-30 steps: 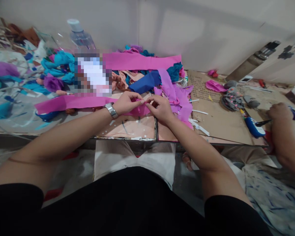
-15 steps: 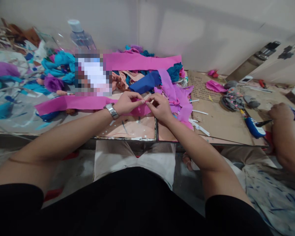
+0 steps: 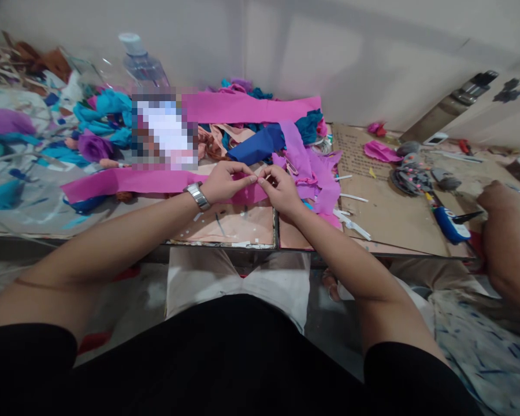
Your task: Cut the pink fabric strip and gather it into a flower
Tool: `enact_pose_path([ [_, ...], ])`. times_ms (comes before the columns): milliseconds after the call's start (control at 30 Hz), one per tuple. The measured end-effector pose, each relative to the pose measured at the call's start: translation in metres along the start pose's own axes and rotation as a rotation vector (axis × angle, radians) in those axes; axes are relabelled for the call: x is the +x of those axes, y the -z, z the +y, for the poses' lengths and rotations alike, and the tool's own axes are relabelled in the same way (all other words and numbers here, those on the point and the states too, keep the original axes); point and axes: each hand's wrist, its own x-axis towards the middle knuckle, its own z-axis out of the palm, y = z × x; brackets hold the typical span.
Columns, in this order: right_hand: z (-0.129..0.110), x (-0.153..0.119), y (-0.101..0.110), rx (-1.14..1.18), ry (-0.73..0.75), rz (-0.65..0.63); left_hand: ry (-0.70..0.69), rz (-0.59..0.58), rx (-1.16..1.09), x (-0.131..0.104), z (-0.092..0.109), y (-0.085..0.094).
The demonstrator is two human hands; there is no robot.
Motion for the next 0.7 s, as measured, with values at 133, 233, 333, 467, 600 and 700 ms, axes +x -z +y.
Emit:
enact_pose_path([
  [133, 0.003, 0.0, -0.003, 0.075, -0.044, -0.031, -0.036, 0.007, 0.065, -0.001, 0.0, 0.001],
  [233, 0.0, 0.0, -0.002, 0.011, -0.024, -0.013, -0.049, 0.009, 0.133, 0.0, -0.001, 0.002],
  [333, -0.005, 0.0, 0.002, -0.107, 0.041, -0.004, -0.046, -0.001, 0.171, 0.0, -0.003, 0.003],
  [467, -0.008, 0.001, 0.004, -0.185, 0.085, -0.028, -0.031, -0.018, 0.197, 0.0, -0.005, 0.003],
  [600, -0.005, 0.001, 0.002, -0.16, 0.085, -0.037, -0.057, -0.019, 0.199, 0.0, -0.006, 0.002],
  [700, -0.003, 0.002, 0.0, -0.139, 0.085, -0.041, -0.072, -0.023, 0.193, 0.0, -0.005, 0.001],
])
